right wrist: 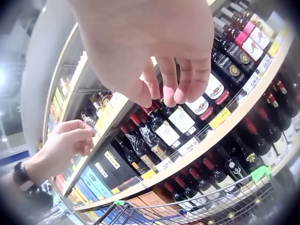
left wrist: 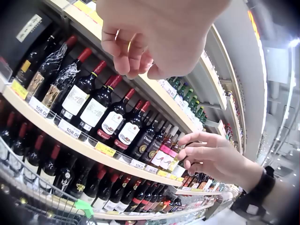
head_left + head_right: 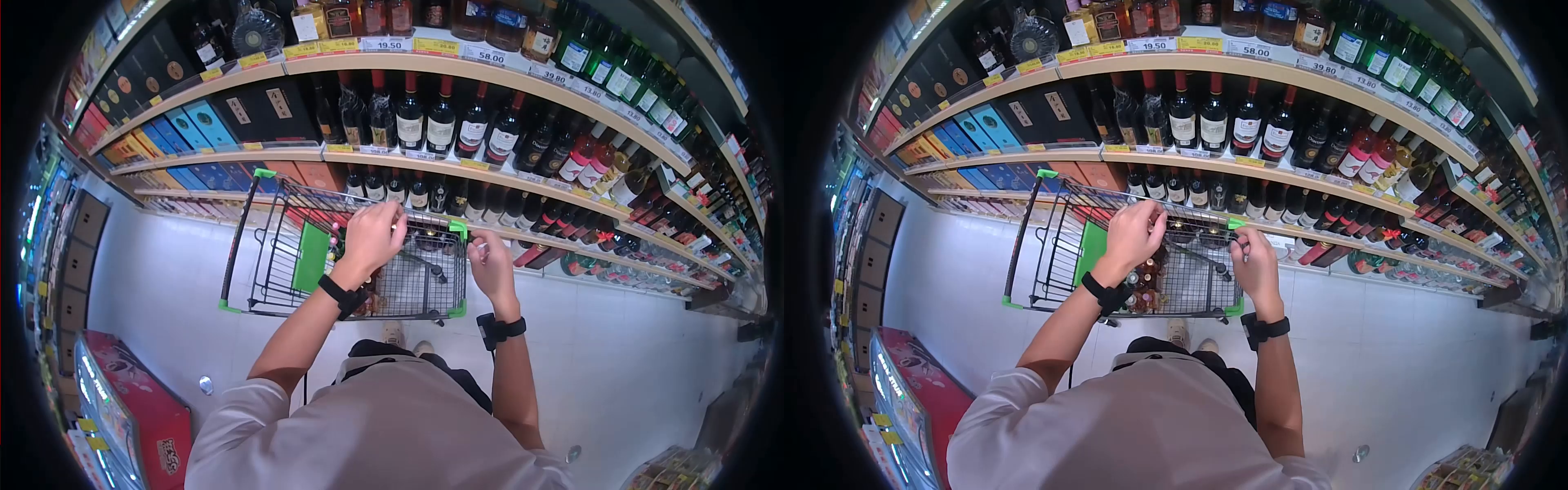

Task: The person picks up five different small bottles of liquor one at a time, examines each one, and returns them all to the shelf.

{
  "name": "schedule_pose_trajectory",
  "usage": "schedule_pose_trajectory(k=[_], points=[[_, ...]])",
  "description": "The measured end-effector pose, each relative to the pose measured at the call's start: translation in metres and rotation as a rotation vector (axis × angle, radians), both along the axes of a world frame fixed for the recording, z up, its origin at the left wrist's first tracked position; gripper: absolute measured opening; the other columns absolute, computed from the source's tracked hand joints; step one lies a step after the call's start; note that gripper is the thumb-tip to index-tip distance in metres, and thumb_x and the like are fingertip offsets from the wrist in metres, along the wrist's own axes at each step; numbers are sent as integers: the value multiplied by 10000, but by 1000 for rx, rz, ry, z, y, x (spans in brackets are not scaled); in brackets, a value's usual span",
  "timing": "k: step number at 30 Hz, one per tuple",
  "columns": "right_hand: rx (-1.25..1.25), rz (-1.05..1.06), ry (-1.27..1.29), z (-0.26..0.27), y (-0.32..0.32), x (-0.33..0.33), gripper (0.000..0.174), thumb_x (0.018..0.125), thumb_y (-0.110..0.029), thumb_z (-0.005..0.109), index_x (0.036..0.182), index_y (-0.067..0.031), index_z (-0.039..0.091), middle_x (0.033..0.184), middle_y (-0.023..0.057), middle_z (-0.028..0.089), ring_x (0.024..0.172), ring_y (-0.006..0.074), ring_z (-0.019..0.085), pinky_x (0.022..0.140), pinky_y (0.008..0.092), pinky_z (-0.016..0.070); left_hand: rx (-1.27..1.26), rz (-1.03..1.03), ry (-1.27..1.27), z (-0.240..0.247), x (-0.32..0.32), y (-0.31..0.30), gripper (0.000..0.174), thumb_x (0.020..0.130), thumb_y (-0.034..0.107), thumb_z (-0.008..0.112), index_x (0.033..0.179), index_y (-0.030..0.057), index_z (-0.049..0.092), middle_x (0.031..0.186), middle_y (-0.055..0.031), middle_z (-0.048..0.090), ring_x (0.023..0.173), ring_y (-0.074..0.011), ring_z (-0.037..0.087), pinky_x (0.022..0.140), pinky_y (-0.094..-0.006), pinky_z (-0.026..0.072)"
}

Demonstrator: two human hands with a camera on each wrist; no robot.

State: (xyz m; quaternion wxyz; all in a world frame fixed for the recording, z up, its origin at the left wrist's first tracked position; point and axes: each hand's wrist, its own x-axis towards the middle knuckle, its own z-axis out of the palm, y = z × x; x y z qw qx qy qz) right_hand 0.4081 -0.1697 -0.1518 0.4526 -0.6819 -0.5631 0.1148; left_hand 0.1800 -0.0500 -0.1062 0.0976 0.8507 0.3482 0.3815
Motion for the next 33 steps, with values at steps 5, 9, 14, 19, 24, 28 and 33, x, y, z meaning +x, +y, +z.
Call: schedule_pose_trajectory(k=[5,9,14,19,24,28,33], points=[[-131,68,117,-35,-14,-3,211,888,-75,652,1092,-28,636,916,133,671,726,261,646,679,356,531,-9,65,96,-23,-13,-35,98,882,147,662,904,63,618,755,-83,650,766,-283,656,753,-417,494],[-194,142,134,-49,-19,-19,201,898,-84,654,1092,-34,637,942,135,681,751,267,656,694,354,535,-140,114,123,-32,-29,-55,125,883,162,670,919,54,618,777,-98,654,767,-295,654,757,-419,498],[-175,196,131,-72,-19,-36,193,893,-75,665,1079,-36,637,947,130,686,766,269,664,712,356,546,-89,153,133,-49,-59,-68,125,868,175,679,909,71,624,815,-83,639,796,-298,618,737,-415,442],[-239,183,135,-72,-20,-61,189,887,-72,667,1069,-31,636,924,131,687,775,273,667,721,357,548,-162,130,124,-59,-93,-75,137,877,179,686,938,69,631,872,-81,650,845,-292,623,765,-410,436],[-287,152,112,-79,-10,-93,176,883,-83,661,1049,-27,657,915,134,689,748,274,666,706,375,544,-199,133,82,-76,-138,-62,158,884,177,697,962,56,630,845,-93,643,815,-280,633,755,-394,460],[-321,79,118,-78,-1,-140,168,883,-90,658,1038,-25,665,872,129,686,723,269,661,696,375,541,-254,124,71,-89,-188,-48,156,879,167,698,957,50,630,840,-94,640,794,-285,635,752,-400,472],[-319,51,92,-88,12,-191,155,881,-79,649,1022,-17,669,829,133,685,714,260,665,681,372,538,-268,87,68,-110,-251,-26,152,867,130,711,957,40,628,847,-102,652,775,-288,649,728,-400,474]])
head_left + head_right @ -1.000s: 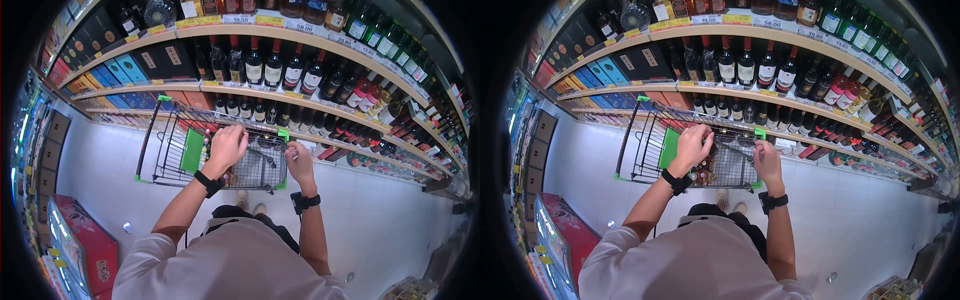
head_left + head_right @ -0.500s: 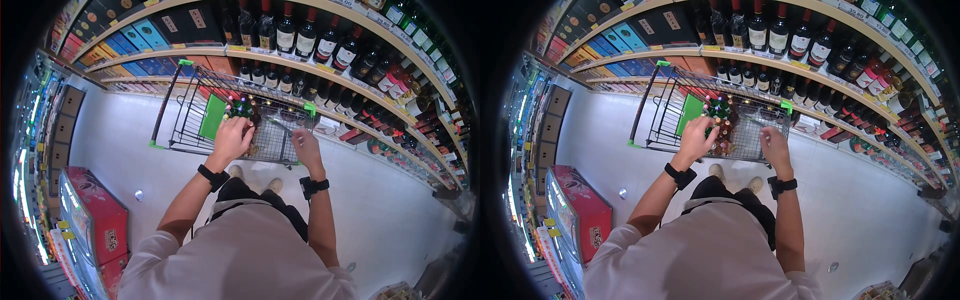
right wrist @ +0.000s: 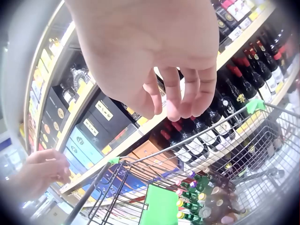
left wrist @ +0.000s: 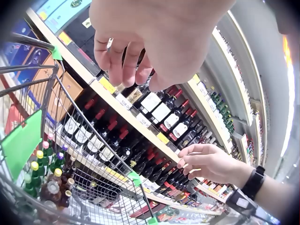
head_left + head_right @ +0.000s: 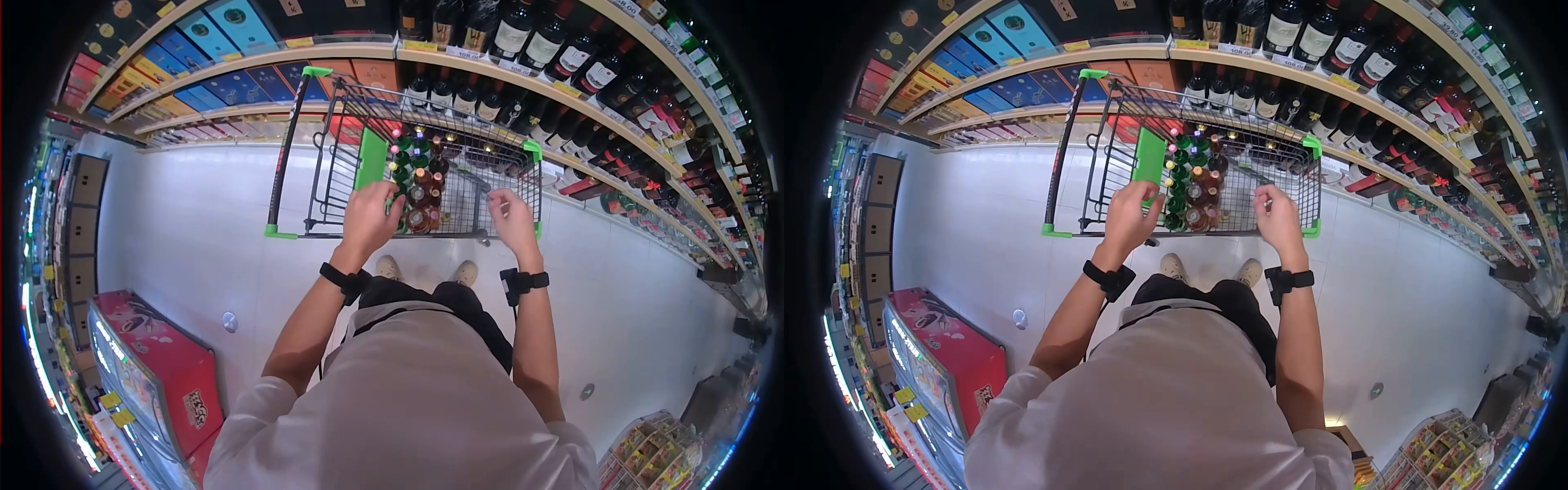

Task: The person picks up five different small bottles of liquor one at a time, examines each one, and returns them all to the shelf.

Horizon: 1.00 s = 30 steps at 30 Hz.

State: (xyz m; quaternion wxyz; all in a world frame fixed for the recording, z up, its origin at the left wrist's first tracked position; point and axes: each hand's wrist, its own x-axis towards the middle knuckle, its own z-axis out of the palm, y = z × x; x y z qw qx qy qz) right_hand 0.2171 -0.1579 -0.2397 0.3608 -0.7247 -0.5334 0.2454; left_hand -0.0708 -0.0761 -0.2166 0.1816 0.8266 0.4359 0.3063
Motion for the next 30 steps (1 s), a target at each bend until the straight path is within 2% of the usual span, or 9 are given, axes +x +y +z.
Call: schedule_pose_trajectory(k=[3,5,12,20,22,23,27,30], points=[[-39,-28,-11,-6,3,-26,156,879,-72,649,1024,-18,666,839,148,690,716,269,676,684,375,539,55,-53,-42,-11,-27,10,158,860,101,722,955,19,627,855,-118,669,739,-287,655,674,-395,494],[-125,-43,-8,-6,3,-40,148,873,-72,643,1007,-12,660,840,165,689,732,291,682,698,390,540,-1,-34,-68,-18,-40,13,160,869,111,720,958,13,630,855,-123,670,739,-282,660,671,-387,506],[-138,39,-3,-43,11,-48,156,858,-55,621,1004,-16,663,826,181,684,768,355,684,724,418,541,-164,63,-69,-24,-57,17,157,902,125,690,994,4,652,865,-132,675,760,-257,677,689,-368,524],[-226,128,-4,-75,40,-8,152,857,-74,637,994,-22,674,818,179,699,774,366,696,723,411,551,-176,204,-43,-29,-47,30,96,898,79,691,931,6,637,854,-121,670,736,-254,655,684,-347,524],[-214,172,8,-96,50,9,150,859,-88,644,991,-24,675,818,175,702,774,356,698,720,412,552,-192,246,-60,-27,-41,34,95,901,83,689,924,8,636,850,-116,670,728,-245,650,685,-343,523],[-209,194,16,-109,55,18,150,860,-96,647,989,-25,675,818,172,704,775,351,699,719,412,552,-282,291,-95,-30,-43,30,95,909,97,684,927,13,641,847,-105,675,726,-225,647,694,-335,521],[-301,217,66,-125,71,40,135,867,-121,643,962,-32,678,829,175,707,774,344,694,713,408,549,-296,347,-44,-28,-27,36,103,897,89,682,917,7,624,848,-116,658,738,-242,648,684,-354,516],[-315,300,48,-162,83,54,128,871,-124,633,951,-37,683,853,175,709,800,354,692,733,410,547,-328,374,-37,-33,-18,36,94,900,79,671,919,1,623,840,-123,657,730,-248,650,677,-357,517]])
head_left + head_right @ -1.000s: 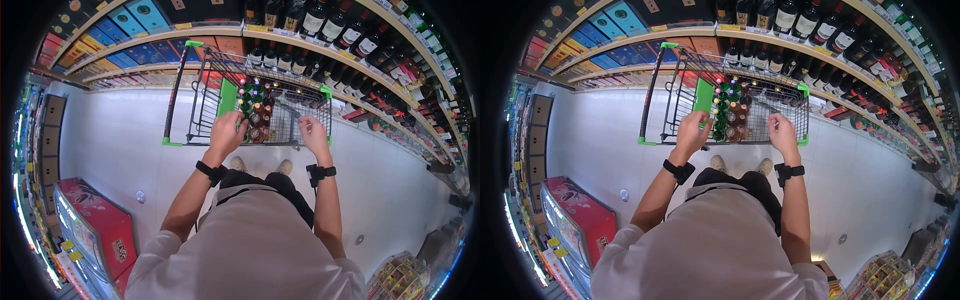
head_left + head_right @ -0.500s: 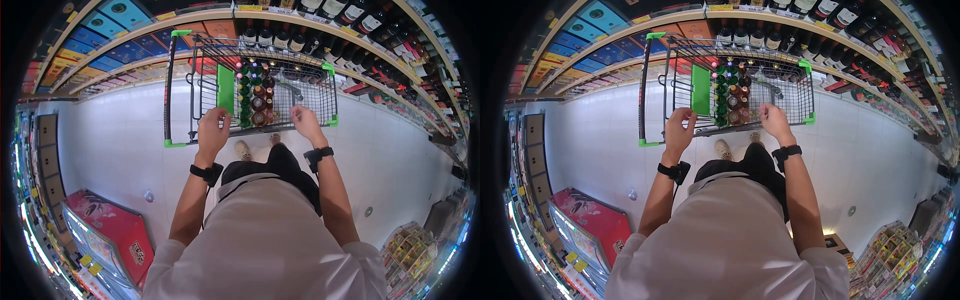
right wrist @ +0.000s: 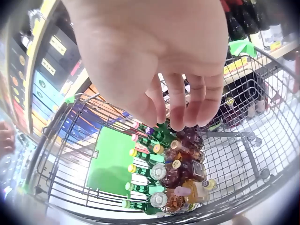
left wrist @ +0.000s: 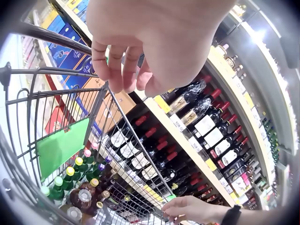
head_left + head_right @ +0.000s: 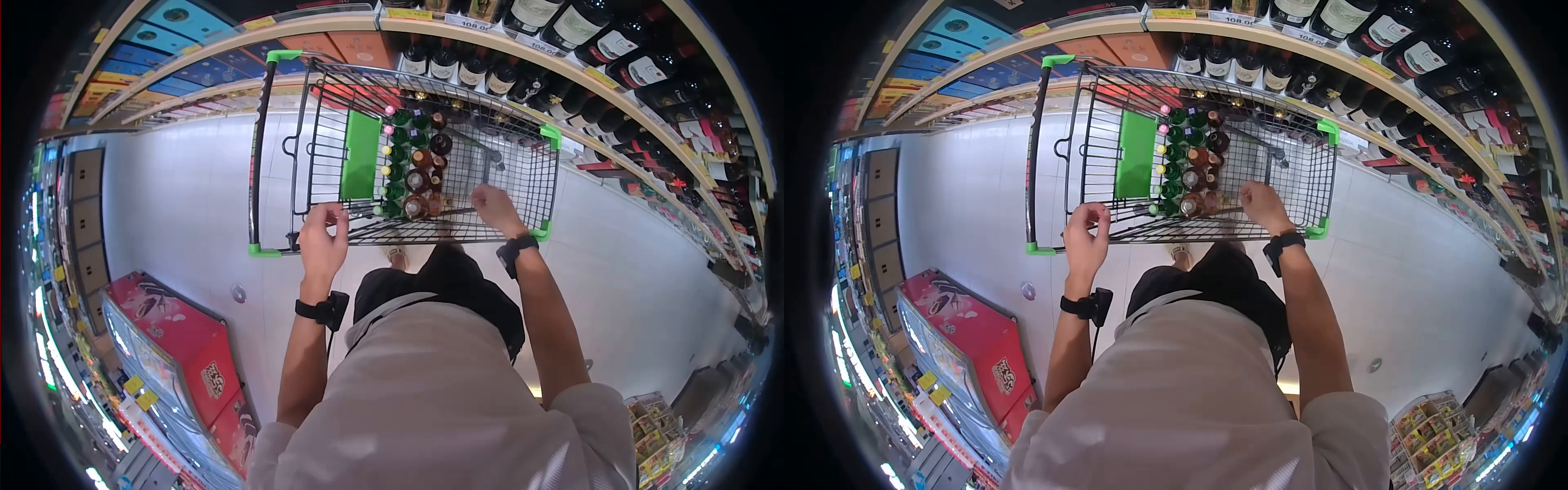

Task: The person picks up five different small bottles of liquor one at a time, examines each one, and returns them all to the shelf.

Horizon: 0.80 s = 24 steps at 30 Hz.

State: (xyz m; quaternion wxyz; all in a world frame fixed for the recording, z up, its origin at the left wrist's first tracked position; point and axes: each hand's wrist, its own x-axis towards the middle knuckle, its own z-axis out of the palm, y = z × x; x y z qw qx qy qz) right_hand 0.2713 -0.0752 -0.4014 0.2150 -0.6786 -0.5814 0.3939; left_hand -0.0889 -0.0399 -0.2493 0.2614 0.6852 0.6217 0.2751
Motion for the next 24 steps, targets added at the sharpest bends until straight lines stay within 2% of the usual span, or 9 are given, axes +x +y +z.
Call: schedule_pose_trajectory(k=[3,6,7,10,15,18,22,24], points=[[-17,75,-52,-29,8,11,138,864,-142,639,947,-44,690,892,183,712,856,369,691,769,429,546,-29,7,25,-4,10,-2,80,901,66,662,923,-1,624,836,-130,656,725,-257,658,671,-358,520],[-155,100,-54,-57,18,18,154,849,-160,653,950,-51,694,923,186,713,904,380,687,800,451,543,-81,16,55,-3,20,-5,78,896,59,668,929,0,626,842,-134,660,722,-262,664,674,-353,524],[-152,108,-47,-68,21,18,149,855,-133,653,942,-15,679,872,192,704,840,363,686,760,424,537,-94,17,57,-4,21,-7,78,894,55,669,931,1,627,843,-135,661,723,-262,664,676,-352,526],[-132,144,-16,-95,29,16,137,851,-134,658,938,-32,686,896,188,707,856,363,686,764,416,540,-134,24,64,-9,26,-10,79,889,45,673,940,1,631,851,-137,664,724,-260,663,683,-349,529],[-311,272,-53,-136,35,12,169,814,-172,694,938,-59,717,962,164,717,940,361,682,857,452,530,-177,41,88,-10,35,-10,92,885,37,679,959,1,636,866,-133,667,717,-253,658,682,-342,528],[-407,321,-7,-159,36,8,194,810,-177,696,963,-60,719,972,170,719,982,360,677,869,448,527,-207,56,122,-10,41,-10,100,884,37,682,968,3,640,873,-127,670,721,-247,656,680,-339,525],[-465,405,22,-177,43,-1,360,778,-143,670,1129,-62,676,1073,215,697,1046,364,666,896,440,520,-259,57,125,-14,48,-14,98,884,33,680,971,7,645,882,-125,674,730,-240,651,679,-338,518],[-524,379,128,-181,45,-8,430,770,-140,657,1193,-66,652,1139,216,681,1099,360,650,934,432,509,-296,35,145,-17,49,-14,101,887,35,678,976,6,641,899,-128,677,737,-240,654,684,-339,522]])
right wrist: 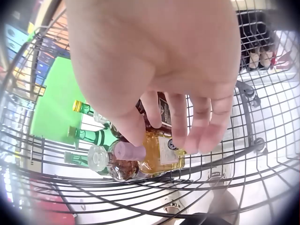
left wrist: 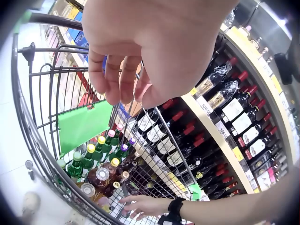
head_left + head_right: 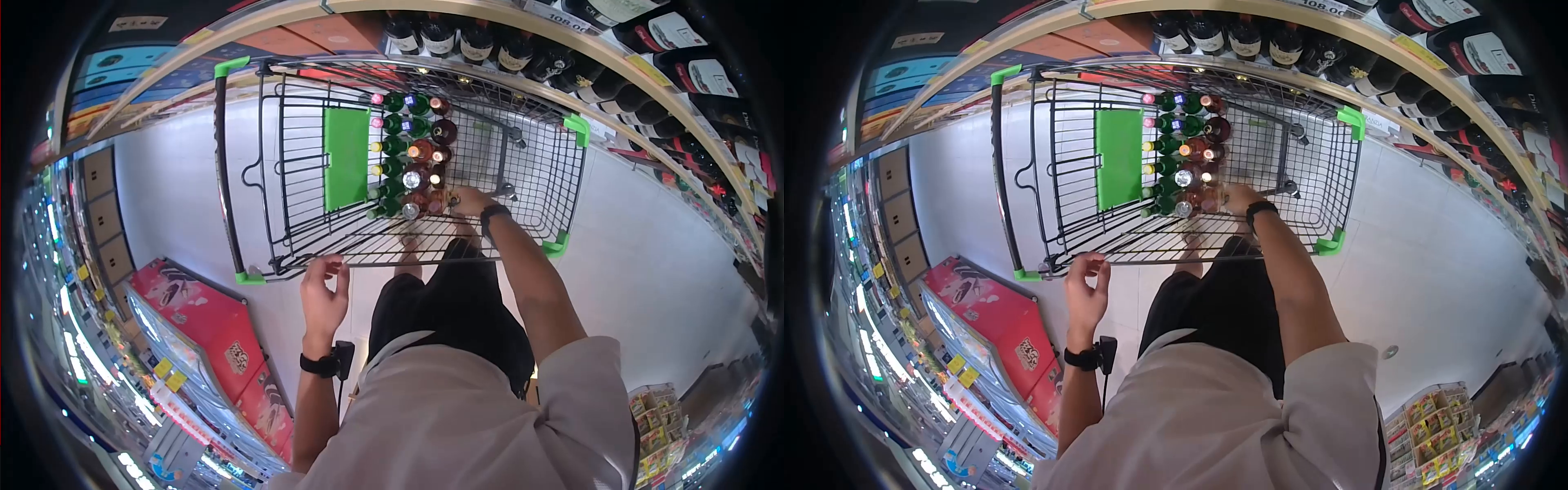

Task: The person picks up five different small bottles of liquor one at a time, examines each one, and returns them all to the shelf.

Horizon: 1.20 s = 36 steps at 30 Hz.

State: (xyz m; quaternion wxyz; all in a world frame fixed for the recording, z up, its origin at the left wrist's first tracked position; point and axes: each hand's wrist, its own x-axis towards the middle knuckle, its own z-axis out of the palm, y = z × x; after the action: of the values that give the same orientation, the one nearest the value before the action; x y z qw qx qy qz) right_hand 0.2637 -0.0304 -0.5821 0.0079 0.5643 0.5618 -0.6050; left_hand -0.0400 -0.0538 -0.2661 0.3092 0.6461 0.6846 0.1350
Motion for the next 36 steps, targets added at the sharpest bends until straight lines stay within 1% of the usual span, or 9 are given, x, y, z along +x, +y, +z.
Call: schedule_pose_trajectory(k=[4,5,6,14,23,26,27,34,36], points=[[-150,71,31,67,30,-6,426,919,-296,560,1265,-57,629,1230,221,661,1185,380,609,1002,454,480,-51,0,13,-3,4,-4,113,888,45,682,990,16,643,919,-129,677,758,-240,663,693,-339,529],[-127,84,-94,8,15,-18,467,933,-318,533,1292,-26,596,1271,230,638,1228,376,582,1038,449,460,-65,-6,26,-3,5,-4,113,889,48,683,990,18,644,917,-129,676,759,-241,664,692,-340,530],[-129,73,-68,-7,11,-20,478,934,-314,530,1307,-19,580,1288,232,626,1234,373,578,1045,446,457,-79,-12,40,-4,5,-3,113,889,51,684,991,21,645,914,-130,675,760,-241,664,692,-340,530],[-170,80,-12,-39,2,-27,498,942,-301,514,1340,-3,536,1355,241,577,1253,367,564,1060,430,452,-53,-41,53,-1,1,-2,130,883,38,690,1003,20,645,898,-137,673,757,-257,665,696,-350,532],[-163,-89,-156,-63,-13,-27,415,915,-288,597,1172,30,662,1193,254,668,1133,390,643,976,449,510,-10,-74,27,5,-13,2,128,881,26,684,1001,11,644,908,-140,672,761,-259,666,697,-349,533],[-126,-56,-216,-91,-21,-20,269,788,-185,666,1011,-53,733,1087,197,711,1022,365,683,877,430,536,11,-99,0,10,-15,6,130,880,26,685,1002,8,643,907,-141,667,763,-263,668,700,-350,537],[43,-90,-187,-97,-29,-15,227,773,-206,676,938,-66,744,985,182,724,941,370,693,831,432,550,31,-110,-19,9,-17,7,130,879,25,685,1002,8,643,905,-141,666,763,-265,668,702,-350,538],[357,-33,-106,42,-10,30,160,773,-196,696,865,-68,730,862,143,716,871,342,685,812,407,533,96,-162,-160,26,-25,19,150,879,27,687,1015,4,630,915,-146,657,744,-268,669,680,-351,544],[295,-106,-138,79,3,37,107,748,-161,696,804,-78,734,905,133,727,911,337,688,843,413,536,142,-222,-188,31,-28,24,152,876,28,688,1016,4,631,917,-144,655,735,-270,665,676,-354,541]])
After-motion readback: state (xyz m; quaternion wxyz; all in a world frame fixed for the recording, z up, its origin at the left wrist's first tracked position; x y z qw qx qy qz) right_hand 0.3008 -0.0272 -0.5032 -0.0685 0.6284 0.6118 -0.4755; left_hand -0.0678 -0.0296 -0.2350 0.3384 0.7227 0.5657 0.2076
